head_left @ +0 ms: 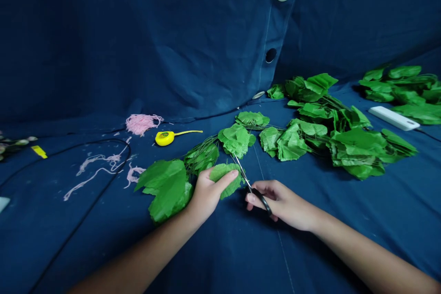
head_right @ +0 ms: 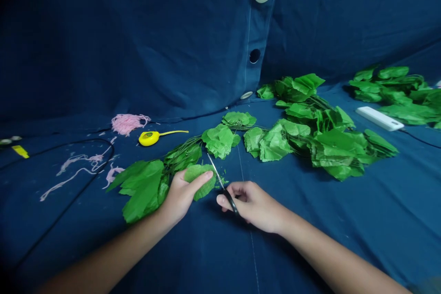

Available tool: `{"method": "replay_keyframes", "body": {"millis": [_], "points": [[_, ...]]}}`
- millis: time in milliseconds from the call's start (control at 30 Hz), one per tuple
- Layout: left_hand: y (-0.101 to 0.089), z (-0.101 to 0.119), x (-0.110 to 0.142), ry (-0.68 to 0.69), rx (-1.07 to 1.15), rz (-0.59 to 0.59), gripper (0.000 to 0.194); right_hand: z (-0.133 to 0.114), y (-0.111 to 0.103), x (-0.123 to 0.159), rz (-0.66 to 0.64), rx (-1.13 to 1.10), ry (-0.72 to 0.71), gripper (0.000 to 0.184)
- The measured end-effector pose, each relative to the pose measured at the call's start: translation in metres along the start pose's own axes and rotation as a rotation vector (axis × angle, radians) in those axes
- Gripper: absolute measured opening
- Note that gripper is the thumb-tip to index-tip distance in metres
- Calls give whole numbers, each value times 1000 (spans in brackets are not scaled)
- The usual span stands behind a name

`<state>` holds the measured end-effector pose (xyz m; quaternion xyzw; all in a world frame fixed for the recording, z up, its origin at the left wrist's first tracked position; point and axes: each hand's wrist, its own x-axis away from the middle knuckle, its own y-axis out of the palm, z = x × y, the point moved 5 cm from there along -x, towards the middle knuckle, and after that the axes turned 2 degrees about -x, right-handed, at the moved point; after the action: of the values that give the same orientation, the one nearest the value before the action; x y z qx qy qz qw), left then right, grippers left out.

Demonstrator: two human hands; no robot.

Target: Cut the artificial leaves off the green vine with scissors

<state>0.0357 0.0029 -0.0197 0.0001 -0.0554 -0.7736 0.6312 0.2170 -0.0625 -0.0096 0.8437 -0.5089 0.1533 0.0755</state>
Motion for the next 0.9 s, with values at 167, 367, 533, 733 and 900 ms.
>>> {"method": "replay_keyframes", "body": {"millis": [167,367,533,733,900], "points": [[2,3,1,6,-9,-17,27,2,0,-2,27,-4,-9,52],[2,2,1,28,-45,-19,29,0,4,-2,42,-39,-57,51],[3,4,1,37,-50,-24,30,1,4,-3,51,-28,-31,55],[3,6,2,37,-56,-21,28,1,3,-3,47,-10,-19,57],[2,5,2,41,-70,-14,29,1,3,-4,51,-20,-27,56]]}}
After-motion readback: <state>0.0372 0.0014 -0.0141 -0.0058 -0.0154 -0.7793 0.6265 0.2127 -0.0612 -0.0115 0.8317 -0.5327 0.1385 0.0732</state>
